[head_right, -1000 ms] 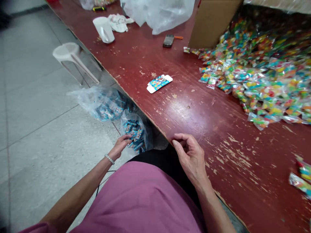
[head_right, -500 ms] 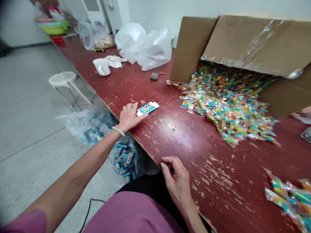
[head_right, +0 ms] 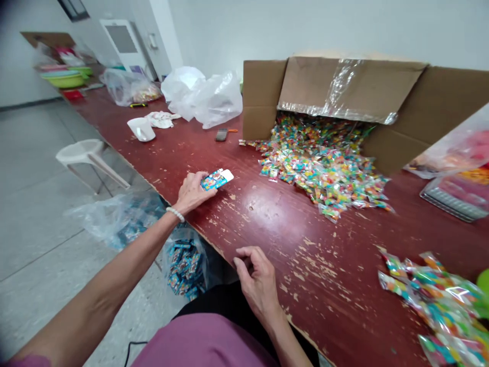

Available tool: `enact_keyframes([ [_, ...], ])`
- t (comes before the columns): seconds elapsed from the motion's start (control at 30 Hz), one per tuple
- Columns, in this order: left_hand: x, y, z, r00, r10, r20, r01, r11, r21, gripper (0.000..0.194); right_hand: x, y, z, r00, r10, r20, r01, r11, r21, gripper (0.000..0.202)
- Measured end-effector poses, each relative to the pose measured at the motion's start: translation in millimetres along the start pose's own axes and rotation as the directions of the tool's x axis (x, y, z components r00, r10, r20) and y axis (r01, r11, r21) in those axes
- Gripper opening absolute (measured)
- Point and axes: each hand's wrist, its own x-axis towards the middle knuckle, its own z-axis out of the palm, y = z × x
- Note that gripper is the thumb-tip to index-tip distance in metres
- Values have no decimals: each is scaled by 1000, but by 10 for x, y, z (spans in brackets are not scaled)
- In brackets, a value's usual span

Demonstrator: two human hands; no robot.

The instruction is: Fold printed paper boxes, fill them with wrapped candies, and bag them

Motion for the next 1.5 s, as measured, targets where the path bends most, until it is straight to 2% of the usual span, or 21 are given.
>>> enact_keyframes([
  [0.1,-390,198,-68,990,119,-81,-126,988,-91,60,33,-14,-12,982,187,2,-183,961,208,31],
  [0.2,-929,389,-82,949,314,-34,-314,924,-219,56,96,-78,-61,940,340,5,-300,822,483,62],
  [0.27,-1263,481,-64,921,389,34,-359,878,-318,57,125,-130,-105,934,353,-54,-263,782,565,71],
  [0.37,-1560,572,-34,940,318,122,-237,869,-435,52,122,-190,-152,926,297,-231,-140,842,522,79],
  [0.4,-1598,594,-29,946,289,149,-193,867,-459,50,112,-202,-158,927,270,-262,-112,863,493,80],
  [0.47,-1611,629,-28,947,260,187,-144,868,-476,49,97,-216,-160,944,229,-239,-93,876,474,72],
  [0.6,-1553,657,-41,942,270,201,-150,871,-467,48,108,-201,-163,983,162,-83,-93,840,535,47],
  [0.7,-1521,639,-42,922,313,225,-145,823,-550,44,133,-187,-203,994,104,30,-104,827,553,45],
  [0.77,-1506,620,-37,875,380,299,-92,737,-669,40,147,-204,-251,993,98,69,-120,824,553,58],
  [0.87,-1503,609,-34,749,498,436,111,555,-825,37,168,-277,-335,989,117,95,-151,812,564,78],
  [0.93,-1517,621,-40,679,535,503,266,459,-848,38,180,-333,-380,985,138,102,-172,790,588,78],
  [1.0,-1539,642,-43,648,534,543,376,396,-838,41,189,-371,-407,980,172,96,-194,765,614,74],
  [1.07,-1556,661,-32,650,518,556,420,365,-831,43,192,-383,-417,975,203,92,-214,744,633,69],
  [1.17,-1561,669,21,693,494,525,385,362,-849,45,185,-360,-421,973,218,75,-212,719,663,65],
  [1.23,-1551,663,64,756,440,484,317,402,-859,48,180,-339,-424,972,229,50,-201,705,681,67],
  [1.33,-1527,655,93,885,278,373,178,538,-824,51,182,-316,-429,967,254,0,-191,726,661,68],
  [1.37,-1516,656,89,910,240,338,147,576,-804,50,189,-307,-434,967,253,-20,-181,743,645,67],
  [1.43,-1495,664,66,915,232,329,139,585,-799,43,215,-269,-460,972,228,-57,-147,777,612,65],
  [1.5,-1478,668,34,885,269,379,209,497,-842,39,256,-193,-530,978,197,-64,-126,810,573,62],
])
